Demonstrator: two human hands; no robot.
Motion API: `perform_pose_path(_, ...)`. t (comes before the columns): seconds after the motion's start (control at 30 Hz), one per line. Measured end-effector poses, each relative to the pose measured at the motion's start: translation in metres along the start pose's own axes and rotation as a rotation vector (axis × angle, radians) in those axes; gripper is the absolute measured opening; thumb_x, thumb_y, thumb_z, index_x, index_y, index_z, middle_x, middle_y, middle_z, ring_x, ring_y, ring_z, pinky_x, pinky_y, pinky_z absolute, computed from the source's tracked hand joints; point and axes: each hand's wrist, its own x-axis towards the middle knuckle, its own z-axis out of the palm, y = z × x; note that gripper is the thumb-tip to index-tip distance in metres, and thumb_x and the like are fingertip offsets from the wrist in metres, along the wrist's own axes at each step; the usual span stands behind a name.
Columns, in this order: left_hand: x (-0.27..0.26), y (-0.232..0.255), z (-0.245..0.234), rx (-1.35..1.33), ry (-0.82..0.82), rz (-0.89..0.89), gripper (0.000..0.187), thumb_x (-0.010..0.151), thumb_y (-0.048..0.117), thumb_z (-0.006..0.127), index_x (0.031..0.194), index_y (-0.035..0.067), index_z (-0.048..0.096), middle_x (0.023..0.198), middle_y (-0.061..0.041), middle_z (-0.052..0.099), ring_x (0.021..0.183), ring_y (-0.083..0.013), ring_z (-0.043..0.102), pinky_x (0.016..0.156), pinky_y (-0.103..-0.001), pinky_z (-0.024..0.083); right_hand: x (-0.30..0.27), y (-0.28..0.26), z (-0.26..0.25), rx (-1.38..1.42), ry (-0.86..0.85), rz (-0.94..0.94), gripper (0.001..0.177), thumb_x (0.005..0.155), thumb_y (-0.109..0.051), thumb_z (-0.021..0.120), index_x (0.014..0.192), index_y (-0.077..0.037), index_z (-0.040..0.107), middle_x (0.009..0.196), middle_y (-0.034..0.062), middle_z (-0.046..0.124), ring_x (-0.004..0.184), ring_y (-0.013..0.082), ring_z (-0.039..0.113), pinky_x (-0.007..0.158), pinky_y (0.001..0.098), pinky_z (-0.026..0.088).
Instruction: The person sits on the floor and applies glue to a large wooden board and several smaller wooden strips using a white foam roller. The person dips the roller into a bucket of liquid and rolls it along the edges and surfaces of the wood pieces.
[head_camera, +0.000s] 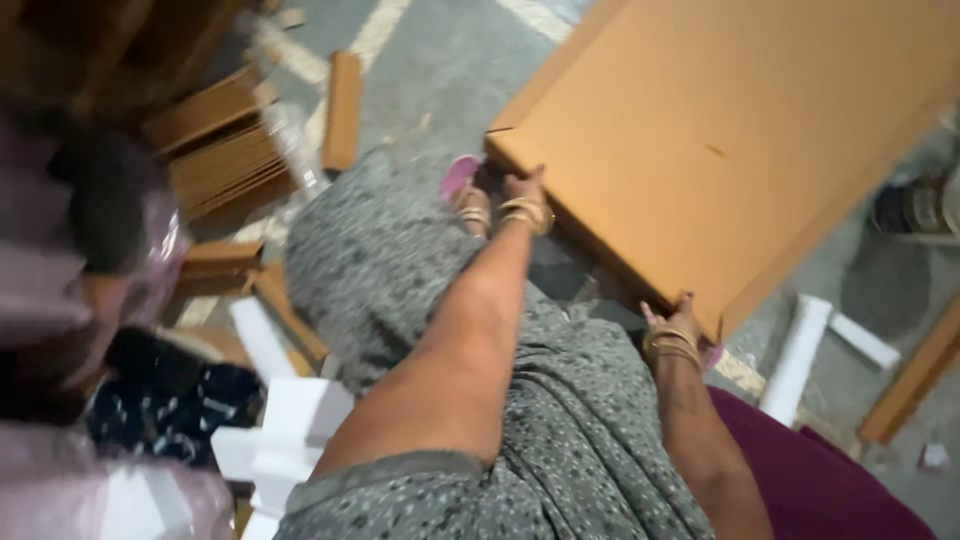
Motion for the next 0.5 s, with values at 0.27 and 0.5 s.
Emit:
perform_pose_path(0.27,-0.086,0.024,0.048,-0.034,-0.162,-0.029,0.063,0.089,0.041,0.073,0.130,-0.004,0.055,0.128,-0.028,0.064,0.117,-0.0394,0.063,0.103,-0.047,0.049,-0.055,0.014,0.045,-0.844,-0.793,-0.318,0.041,0.115,-0.023,0.054,0.116,0.016,0.066,0.100,0.0251,0.072,0.081,0.0313,0.069,0.074,0.0414,0.057)
perform_pose_path(0.5,-0.118,0.036,0.061,-0.233,-0.316,0.049,0.061,0.093,0.038,0.064,0.139,0.002,0.047,0.135,-0.025,0.059,0.123,-0.0374,0.059,0.105,-0.048,0.046,-0.158,0.029,0.113,-1.356,-0.463,-0.919,0.042,0.098,-0.045,0.053,0.099,-0.006,0.068,0.084,0.0119,0.067,0.076,0.0250,0.065,0.064,0.0418,0.052)
